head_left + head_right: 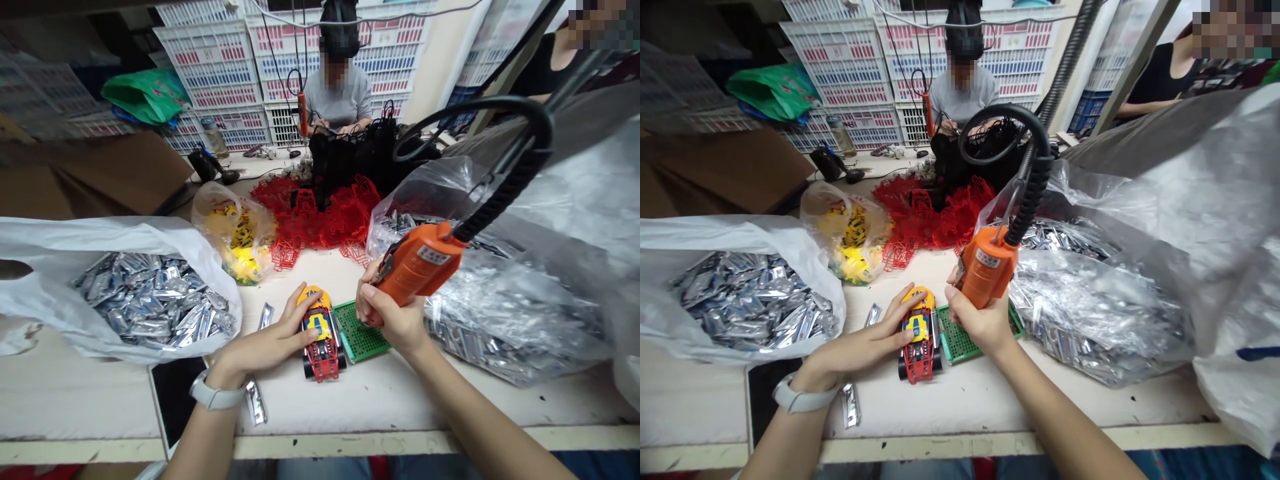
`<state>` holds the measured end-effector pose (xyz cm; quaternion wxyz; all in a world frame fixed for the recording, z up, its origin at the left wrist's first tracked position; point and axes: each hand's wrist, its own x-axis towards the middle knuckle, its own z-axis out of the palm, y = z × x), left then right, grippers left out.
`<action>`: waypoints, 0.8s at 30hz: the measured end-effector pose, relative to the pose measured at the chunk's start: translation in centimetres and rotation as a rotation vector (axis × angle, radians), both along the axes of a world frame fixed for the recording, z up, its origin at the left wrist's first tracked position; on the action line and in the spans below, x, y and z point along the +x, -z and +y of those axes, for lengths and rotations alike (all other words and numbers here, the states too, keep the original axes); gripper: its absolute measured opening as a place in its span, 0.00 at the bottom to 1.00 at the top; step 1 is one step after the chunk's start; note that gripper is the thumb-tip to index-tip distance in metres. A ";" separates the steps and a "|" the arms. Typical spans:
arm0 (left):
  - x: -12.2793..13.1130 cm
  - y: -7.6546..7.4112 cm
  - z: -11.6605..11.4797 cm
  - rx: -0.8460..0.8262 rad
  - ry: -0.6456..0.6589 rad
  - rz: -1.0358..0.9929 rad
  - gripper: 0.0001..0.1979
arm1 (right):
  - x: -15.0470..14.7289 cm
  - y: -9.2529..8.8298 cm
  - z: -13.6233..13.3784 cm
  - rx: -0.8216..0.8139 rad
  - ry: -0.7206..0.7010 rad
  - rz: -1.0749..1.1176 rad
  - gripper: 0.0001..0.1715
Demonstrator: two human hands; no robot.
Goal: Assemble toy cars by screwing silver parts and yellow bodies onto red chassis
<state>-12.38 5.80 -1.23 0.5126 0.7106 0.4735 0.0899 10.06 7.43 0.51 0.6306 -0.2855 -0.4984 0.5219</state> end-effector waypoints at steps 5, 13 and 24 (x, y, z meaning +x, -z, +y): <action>-0.1 0.4 0.1 0.035 0.012 -0.011 0.43 | 0.0 0.2 0.0 0.001 0.004 0.005 0.16; 0.0 0.0 0.1 0.032 -0.016 -0.009 0.43 | 0.0 0.3 -0.2 0.001 -0.003 -0.001 0.15; 0.6 -0.3 0.0 -0.013 -0.030 0.008 0.44 | -0.2 -2.7 0.0 0.097 0.103 0.062 0.10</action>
